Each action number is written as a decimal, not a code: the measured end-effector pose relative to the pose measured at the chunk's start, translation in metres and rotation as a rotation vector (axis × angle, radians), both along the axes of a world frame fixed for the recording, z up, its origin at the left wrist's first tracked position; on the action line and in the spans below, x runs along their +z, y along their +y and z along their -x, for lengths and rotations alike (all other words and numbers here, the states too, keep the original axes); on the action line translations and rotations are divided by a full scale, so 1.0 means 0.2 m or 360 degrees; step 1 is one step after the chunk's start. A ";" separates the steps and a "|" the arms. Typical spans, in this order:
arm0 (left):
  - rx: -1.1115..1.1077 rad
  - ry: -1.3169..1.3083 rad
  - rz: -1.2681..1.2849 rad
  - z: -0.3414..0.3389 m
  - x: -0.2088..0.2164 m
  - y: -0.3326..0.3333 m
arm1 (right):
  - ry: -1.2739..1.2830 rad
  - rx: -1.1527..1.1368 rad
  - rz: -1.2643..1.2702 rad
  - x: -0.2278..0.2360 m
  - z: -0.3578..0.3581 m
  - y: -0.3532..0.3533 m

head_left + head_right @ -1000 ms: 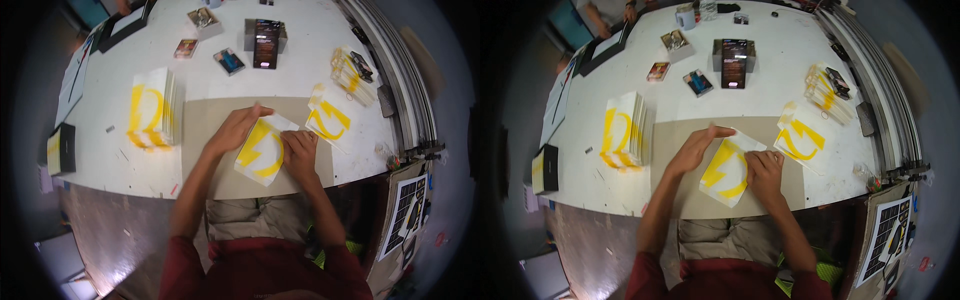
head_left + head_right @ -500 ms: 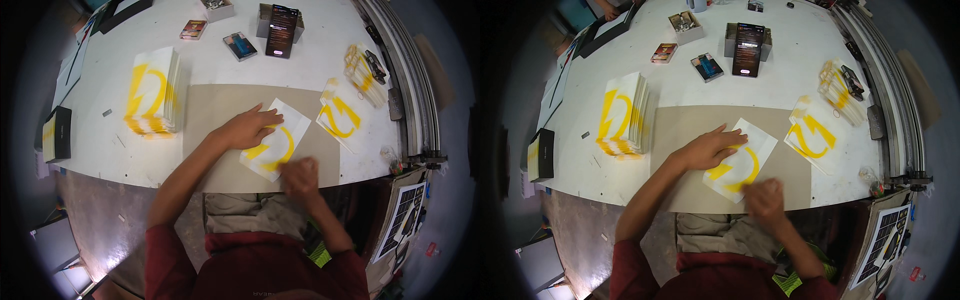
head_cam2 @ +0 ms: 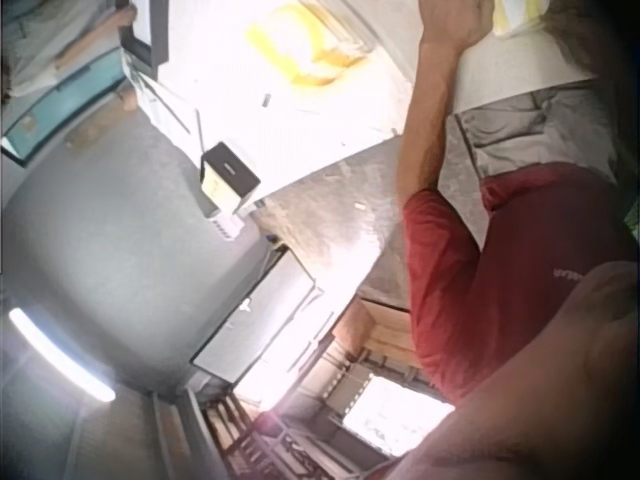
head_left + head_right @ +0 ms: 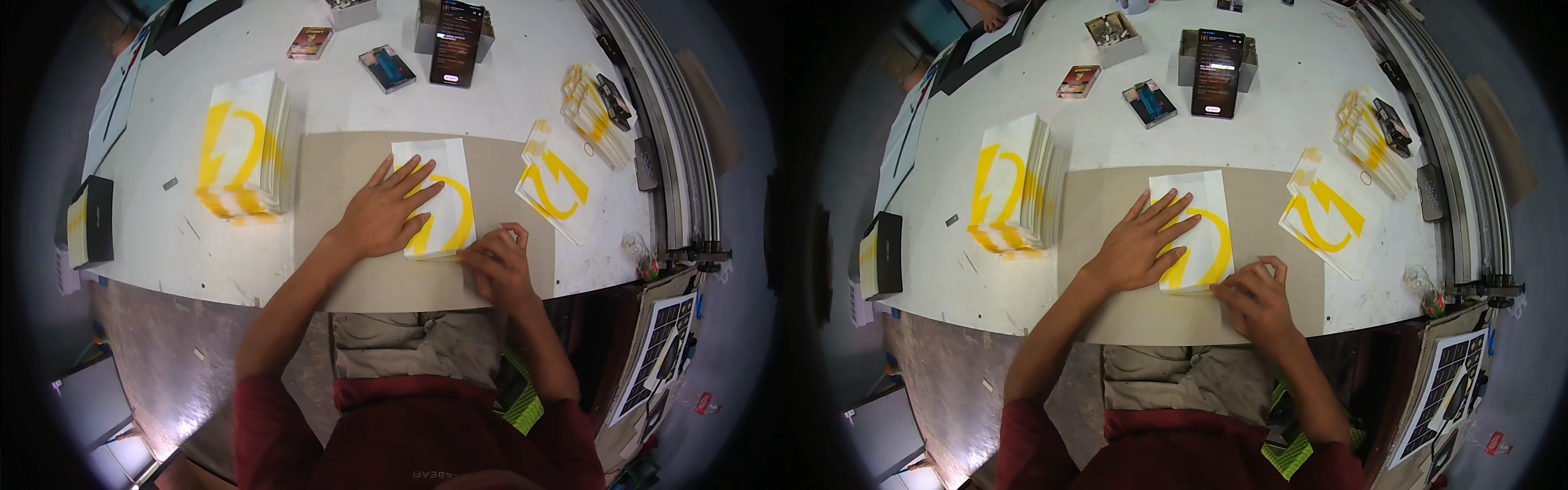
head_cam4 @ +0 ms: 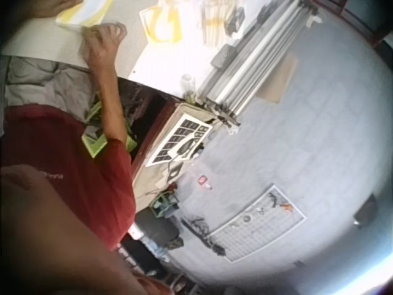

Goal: The person applies yellow stickers to white paper sheets on a table. They peel the backing, place the sticker, smooth it down, and stack the finished sheets.

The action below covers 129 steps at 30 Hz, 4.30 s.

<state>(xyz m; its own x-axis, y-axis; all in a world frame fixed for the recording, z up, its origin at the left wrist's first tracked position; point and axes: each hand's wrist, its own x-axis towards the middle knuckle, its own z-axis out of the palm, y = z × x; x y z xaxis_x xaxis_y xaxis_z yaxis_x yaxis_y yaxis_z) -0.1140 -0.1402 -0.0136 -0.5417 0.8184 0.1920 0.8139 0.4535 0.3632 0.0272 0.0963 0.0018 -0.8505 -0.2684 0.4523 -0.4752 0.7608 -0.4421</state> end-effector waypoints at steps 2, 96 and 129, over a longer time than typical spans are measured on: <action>-0.0005 -0.0039 -0.0027 0.01 0.01 -0.01 | -0.0030 0.0018 0.0043 0.02 0.06 0.01; 0.1040 0.0543 -0.0411 -0.03 0.48 -0.87 | -0.0092 -0.0642 0.0111 0.03 -0.23 0.09; 0.0526 -0.1527 -0.1327 -0.50 0.07 0.17 | 0.0570 -0.0793 -0.0216 0.18 -0.16 0.33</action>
<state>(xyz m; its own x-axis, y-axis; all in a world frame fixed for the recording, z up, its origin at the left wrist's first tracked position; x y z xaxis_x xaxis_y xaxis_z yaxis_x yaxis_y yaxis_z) -0.0150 -0.1065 0.0011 -0.8954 0.4453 0.0012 -0.0286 -0.0601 0.9978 0.0589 0.1623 0.0376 -0.6902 0.0464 0.7222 -0.1497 0.9672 -0.2052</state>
